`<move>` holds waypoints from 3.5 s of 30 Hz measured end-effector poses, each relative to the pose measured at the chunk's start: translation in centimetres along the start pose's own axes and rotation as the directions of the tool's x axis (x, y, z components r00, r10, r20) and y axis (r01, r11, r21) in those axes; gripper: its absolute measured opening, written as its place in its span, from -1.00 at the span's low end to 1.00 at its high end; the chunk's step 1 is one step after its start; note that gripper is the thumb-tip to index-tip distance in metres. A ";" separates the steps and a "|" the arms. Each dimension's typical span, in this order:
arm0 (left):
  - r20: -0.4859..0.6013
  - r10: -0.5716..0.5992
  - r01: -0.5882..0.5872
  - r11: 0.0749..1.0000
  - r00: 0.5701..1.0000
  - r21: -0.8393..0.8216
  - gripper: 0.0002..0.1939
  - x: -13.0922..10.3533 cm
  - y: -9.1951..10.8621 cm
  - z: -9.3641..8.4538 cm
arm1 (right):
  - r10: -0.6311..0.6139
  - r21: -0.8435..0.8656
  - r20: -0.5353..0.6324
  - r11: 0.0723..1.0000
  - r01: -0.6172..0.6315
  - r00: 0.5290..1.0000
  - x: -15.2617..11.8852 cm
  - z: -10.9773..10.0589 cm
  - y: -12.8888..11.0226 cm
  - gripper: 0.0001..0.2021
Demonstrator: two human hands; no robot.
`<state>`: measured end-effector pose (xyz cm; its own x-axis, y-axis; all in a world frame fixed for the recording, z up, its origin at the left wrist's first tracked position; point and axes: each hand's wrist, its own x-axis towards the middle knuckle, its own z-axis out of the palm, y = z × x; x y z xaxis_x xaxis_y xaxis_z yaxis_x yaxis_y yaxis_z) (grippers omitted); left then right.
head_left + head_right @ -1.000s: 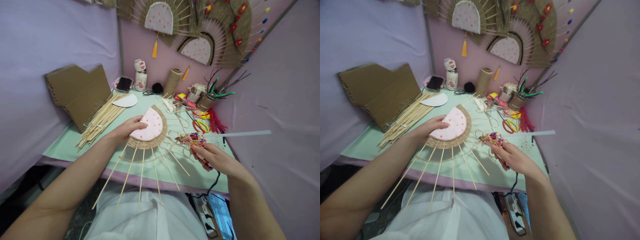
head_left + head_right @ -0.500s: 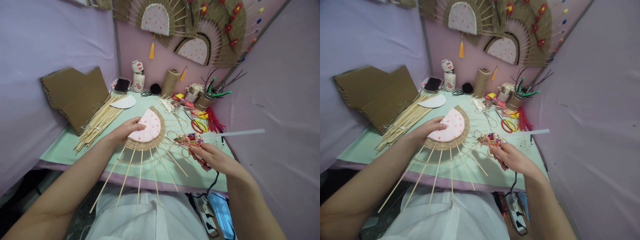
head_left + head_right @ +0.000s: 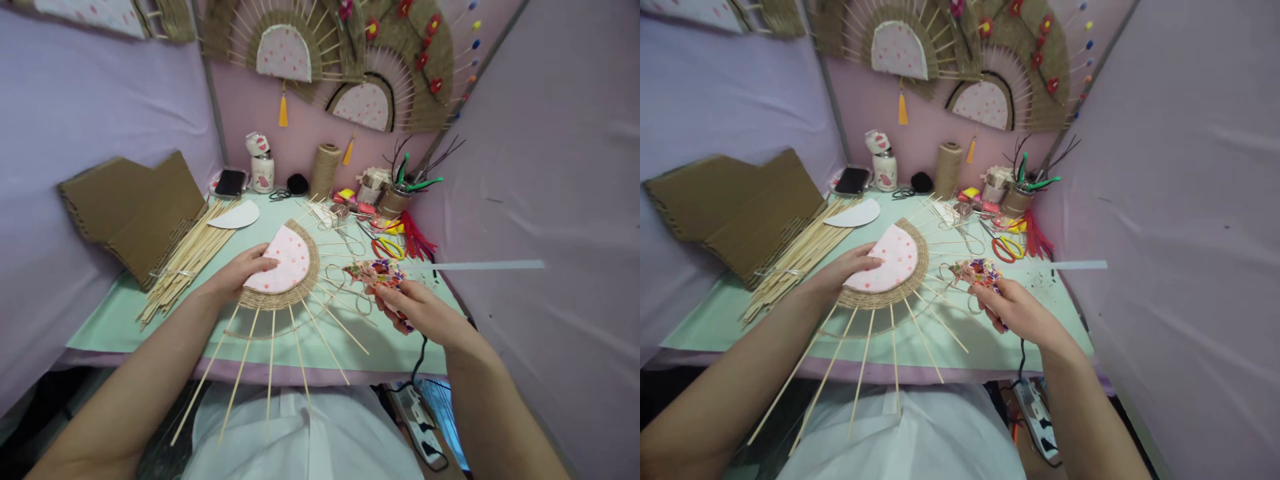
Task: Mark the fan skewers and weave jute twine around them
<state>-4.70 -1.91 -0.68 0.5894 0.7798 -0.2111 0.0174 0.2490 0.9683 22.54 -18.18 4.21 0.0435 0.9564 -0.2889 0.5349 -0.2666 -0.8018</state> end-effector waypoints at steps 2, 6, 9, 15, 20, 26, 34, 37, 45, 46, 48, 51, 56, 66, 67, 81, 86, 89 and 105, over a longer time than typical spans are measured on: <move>-0.004 -0.007 0.007 1.000 1.000 -0.015 -0.54 0.0 0.0 0.0 | -0.078 0.077 -0.070 0.993 0.084 0.994 -0.6 -0.3 0.5 -0.57; 0.003 -0.008 0.008 0.998 1.000 -0.058 -0.51 0.0 0.0 -0.1 | -0.150 0.134 -0.325 0.970 0.203 0.934 -2.3 -2.0 3.2 -0.63; -0.001 -0.003 0.003 0.997 1.000 -0.079 -0.51 0.0 0.1 -0.1 | -0.069 0.043 -0.433 0.994 0.097 0.899 -3.2 -3.8 6.5 -0.61; -0.052 -0.033 0.026 0.991 0.998 -0.130 -0.57 -0.3 0.7 0.1 | 0.096 -0.328 -0.584 0.881 -0.342 0.806 -1.8 -5.1 13.5 -0.66; -0.035 -0.039 0.032 0.983 0.999 -0.182 -0.56 -0.2 0.5 0.0 | 0.040 -0.554 -0.641 0.667 -0.498 0.766 -0.6 -4.6 16.1 -0.54; 0.103 0.001 0.027 0.962 0.995 -0.270 -0.42 0.2 -0.4 -0.6 | -0.420 -0.533 -0.667 0.846 0.000 0.615 0.8 -2.3 10.5 -0.57; 0.171 -0.009 0.066 0.942 0.985 -0.330 -0.35 -0.2 -0.5 -0.6 | -0.452 0.217 -0.336 0.817 0.535 0.826 6.7 3.6 3.6 -0.70; 0.169 0.001 0.056 0.940 0.986 -0.336 -0.33 -0.2 -0.5 -0.5 | -0.344 0.413 -0.410 0.756 0.508 0.845 8.0 4.8 3.8 -0.83; 0.160 0.000 0.051 0.947 0.987 -0.318 -0.32 -0.1 -0.6 -0.6 | -0.188 0.585 -0.486 0.656 0.477 0.854 9.3 6.3 3.3 -0.83; 0.160 0.001 0.050 0.947 0.987 -0.317 -0.32 0.0 -0.7 -0.6 | -0.188 0.585 -0.481 0.658 0.474 0.856 9.3 6.3 3.2 -0.83; 0.151 0.004 0.045 0.948 0.989 -0.316 -0.32 0.0 -0.7 -0.6 | -0.189 0.582 -0.469 0.668 0.463 0.863 9.2 6.3 3.2 -0.83; 0.133 0.003 0.039 0.948 0.991 -0.316 -0.33 0.1 -0.7 -0.6 | -0.189 0.570 -0.450 0.692 0.444 0.873 9.1 6.4 3.5 -0.84; 0.131 -0.001 0.044 0.945 0.991 -0.325 -0.35 0.1 -0.6 -0.5 | -0.194 0.560 -0.429 0.710 0.428 0.882 9.0 6.6 4.0 -0.85; 0.174 0.031 0.034 0.932 0.984 -0.362 -0.35 -0.2 -0.5 -0.7 | -0.127 0.580 -0.497 0.688 0.437 0.858 9.5 5.9 3.9 -0.83; 0.185 0.026 0.044 0.930 0.982 -0.364 -0.34 -0.2 -0.5 -0.7 | -0.127 0.575 -0.510 0.685 0.447 0.851 9.7 5.7 3.8 -0.83; 0.165 -0.048 0.097 0.947 0.985 -0.307 -0.41 0.0 -0.5 -0.6 | -0.127 0.483 -0.637 0.703 0.522 0.760 10.8 5.4 2.9 -0.85; 0.168 -0.065 0.113 0.950 0.984 -0.291 -0.47 0.1 -0.5 -0.4 | -0.119 0.448 -0.671 0.722 0.528 0.732 10.8 5.6 3.0 -0.85; 0.173 -0.072 0.117 0.957 0.982 -0.266 -0.52 0.2 -0.6 -0.3 | -0.116 0.436 -0.694 0.718 0.543 0.710 11.1 5.5 3.1 -0.83; 0.354 0.019 0.131 0.909 0.935 -0.397 -0.58 0.7 -1.1 0.0 | -0.150 0.404 -0.715 0.709 0.578 0.683 12.1 4.9 1.2 -0.75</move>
<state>-4.33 -1.63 -1.86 0.8371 0.5309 -0.1318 -0.2271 0.5565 0.7992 19.56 -7.55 -2.81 0.5524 0.7789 0.2970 0.0639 0.3156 -0.9467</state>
